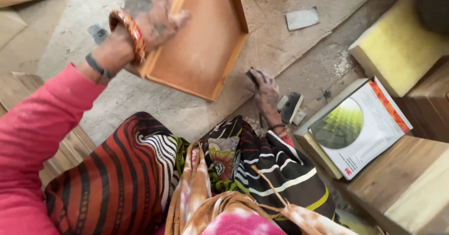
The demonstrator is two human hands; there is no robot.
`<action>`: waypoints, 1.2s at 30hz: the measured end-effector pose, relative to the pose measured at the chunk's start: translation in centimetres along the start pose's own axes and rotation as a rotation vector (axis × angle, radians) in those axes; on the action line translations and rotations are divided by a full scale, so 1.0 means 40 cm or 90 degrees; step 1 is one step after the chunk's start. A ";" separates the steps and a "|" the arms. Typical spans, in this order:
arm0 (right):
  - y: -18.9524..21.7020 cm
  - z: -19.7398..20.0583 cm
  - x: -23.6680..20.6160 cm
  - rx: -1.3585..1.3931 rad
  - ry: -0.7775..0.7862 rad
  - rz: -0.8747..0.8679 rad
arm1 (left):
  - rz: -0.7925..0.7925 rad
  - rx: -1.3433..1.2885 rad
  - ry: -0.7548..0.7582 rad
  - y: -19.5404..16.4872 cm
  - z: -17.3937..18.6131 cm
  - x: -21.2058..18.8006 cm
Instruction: The person tears a piece of sandpaper from a sheet and then uses it to sand the edges and surfaces of a wooden drawer. The person holds the drawer with one hand and sands with the other, working on different sides of the drawer.
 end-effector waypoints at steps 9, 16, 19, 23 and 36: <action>0.108 0.082 0.266 -0.236 -0.098 0.208 | 0.081 -0.084 0.078 -0.110 0.020 -0.006; 0.096 0.023 0.275 -0.046 0.029 0.114 | 0.045 -0.089 0.078 -0.033 0.023 -0.014; 0.157 0.013 0.159 0.007 0.041 0.128 | 0.000 -0.050 0.041 -0.020 0.036 -0.030; 0.243 -0.013 -0.020 -0.203 0.083 0.300 | -0.040 -0.030 0.024 -0.025 0.043 -0.027; 0.093 0.056 0.289 -0.111 0.046 0.202 | -0.041 -0.084 0.029 -0.154 0.058 -0.021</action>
Point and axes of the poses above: each hand's wrist, its own x-axis towards the middle knuckle, its own z-axis out of the back of the hand, y = z × x, the point moved 4 cm from there along x, towards the middle knuckle, and after that the axes turned 13 degrees about -x, right-handed, at the moved point
